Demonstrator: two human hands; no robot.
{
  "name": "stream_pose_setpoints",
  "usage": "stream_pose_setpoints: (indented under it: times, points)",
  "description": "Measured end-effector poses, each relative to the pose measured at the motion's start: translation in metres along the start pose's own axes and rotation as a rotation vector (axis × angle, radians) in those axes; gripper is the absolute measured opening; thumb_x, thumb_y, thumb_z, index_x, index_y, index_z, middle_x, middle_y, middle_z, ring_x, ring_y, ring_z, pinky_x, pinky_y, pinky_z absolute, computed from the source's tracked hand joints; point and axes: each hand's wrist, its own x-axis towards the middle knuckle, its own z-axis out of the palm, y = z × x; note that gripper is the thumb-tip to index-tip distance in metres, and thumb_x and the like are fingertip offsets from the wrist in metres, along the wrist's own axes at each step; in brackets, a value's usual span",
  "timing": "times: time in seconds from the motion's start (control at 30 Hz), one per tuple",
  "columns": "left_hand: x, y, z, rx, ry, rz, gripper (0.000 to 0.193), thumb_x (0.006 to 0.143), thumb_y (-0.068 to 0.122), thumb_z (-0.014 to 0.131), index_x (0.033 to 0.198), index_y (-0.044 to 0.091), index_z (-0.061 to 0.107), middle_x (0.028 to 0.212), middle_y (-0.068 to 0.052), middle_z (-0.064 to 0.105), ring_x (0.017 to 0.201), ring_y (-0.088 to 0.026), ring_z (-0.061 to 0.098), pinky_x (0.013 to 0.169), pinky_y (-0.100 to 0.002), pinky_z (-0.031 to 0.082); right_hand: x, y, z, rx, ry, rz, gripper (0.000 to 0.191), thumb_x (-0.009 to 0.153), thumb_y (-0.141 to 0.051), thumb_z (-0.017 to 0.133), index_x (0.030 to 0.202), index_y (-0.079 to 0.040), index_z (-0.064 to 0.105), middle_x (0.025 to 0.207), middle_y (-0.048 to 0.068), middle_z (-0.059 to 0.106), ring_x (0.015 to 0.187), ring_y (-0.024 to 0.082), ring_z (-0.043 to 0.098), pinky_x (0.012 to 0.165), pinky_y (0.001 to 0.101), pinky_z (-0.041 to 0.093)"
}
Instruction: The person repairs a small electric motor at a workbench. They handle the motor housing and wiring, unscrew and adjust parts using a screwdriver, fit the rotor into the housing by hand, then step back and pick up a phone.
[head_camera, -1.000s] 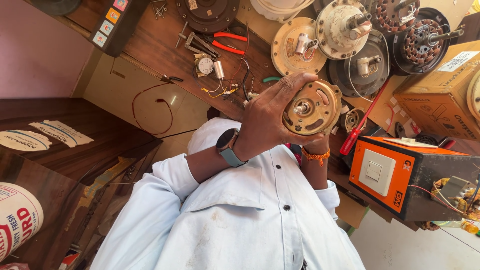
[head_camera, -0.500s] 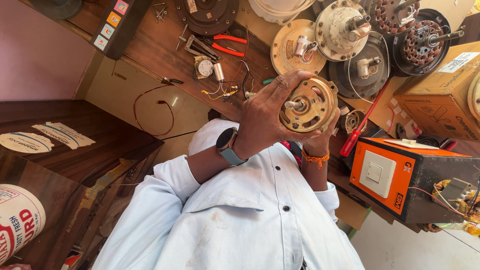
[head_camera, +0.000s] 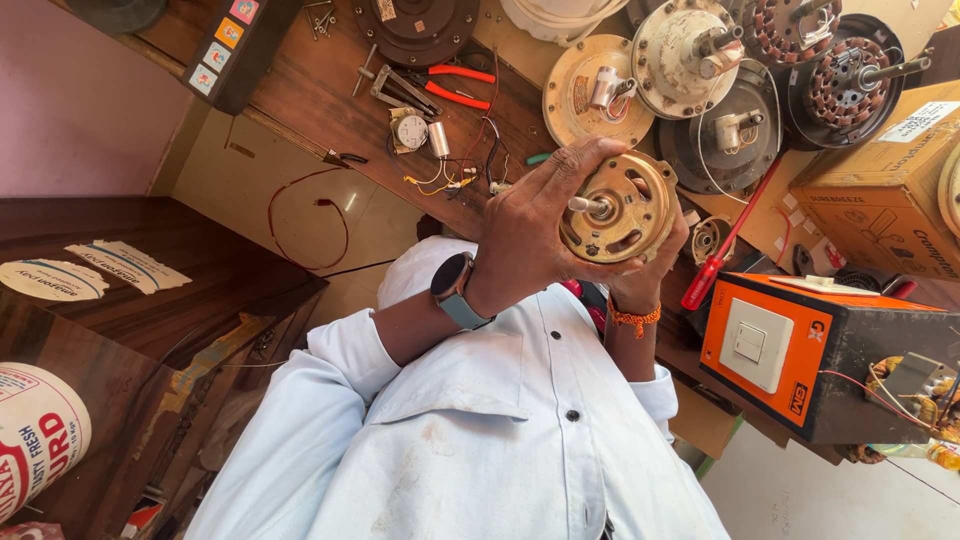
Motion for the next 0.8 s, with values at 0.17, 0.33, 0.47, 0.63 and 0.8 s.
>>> stream_pose_setpoints:
  times: [0.17, 0.33, 0.47, 0.63, 0.8]
  points:
    - [-0.002, -0.001, 0.001, -0.030, -0.005, -0.031, 0.097, 0.074, 0.060, 0.091, 0.150, 0.018, 0.048, 0.143, -0.006, 0.064, 0.127, -0.026, 0.070, 0.106, -0.038, 0.061, 0.006, -0.012, 0.002, -0.014, -0.006, 0.022, 0.072, 0.099, -0.045, 0.074, 0.143, 0.003, 0.044, 0.134, 0.019, 0.062, 0.121, 0.024, 0.069, 0.101, 0.0389, 0.064]
    - [-0.004, -0.008, 0.003, -0.119, 0.019, -0.044, 0.095, 0.077, 0.059, 0.090, 0.149, 0.013, 0.050, 0.137, -0.009, 0.065, 0.124, -0.024, 0.070, 0.105, -0.037, 0.062, 0.016, -0.023, 0.003, 0.187, -0.037, 0.125, 0.076, 0.094, -0.052, 0.076, 0.132, 0.011, 0.056, 0.114, 0.016, 0.071, 0.099, 0.021, 0.073, 0.083, 0.0323, 0.063]
    - [-0.010, -0.027, 0.005, -0.270, 0.012, -0.236, 0.088, 0.079, 0.063, 0.084, 0.144, 0.009, 0.059, 0.127, -0.007, 0.072, 0.110, -0.017, 0.077, 0.100, -0.032, 0.066, 0.024, -0.046, 0.009, 0.309, -0.100, 0.312, 0.074, 0.101, -0.056, 0.064, 0.136, 0.009, 0.058, 0.114, 0.015, 0.074, 0.098, 0.019, 0.076, 0.085, 0.0304, 0.066]
    - [-0.013, -0.064, 0.008, -0.941, 0.035, -0.614, 0.084, 0.088, 0.063, 0.079, 0.146, 0.007, 0.055, 0.104, -0.004, 0.064, 0.086, -0.012, 0.063, 0.061, -0.023, 0.048, 0.034, -0.085, 0.030, 0.181, -0.155, 0.200, 0.069, 0.086, -0.019, 0.082, 0.140, 0.004, 0.047, 0.146, 0.015, 0.049, 0.129, 0.024, 0.064, 0.094, 0.0359, 0.059]
    - [-0.018, -0.079, 0.007, -1.435, 0.011, -0.856, 0.065, 0.091, 0.058, 0.074, 0.133, 0.013, 0.053, 0.101, 0.001, 0.065, 0.074, -0.009, 0.061, 0.047, -0.018, 0.036, 0.041, -0.117, 0.042, -0.240, -0.217, 0.127, 0.062, 0.088, 0.006, 0.083, 0.143, -0.001, 0.056, 0.156, 0.019, 0.046, 0.127, 0.030, 0.070, 0.100, 0.0364, 0.059]
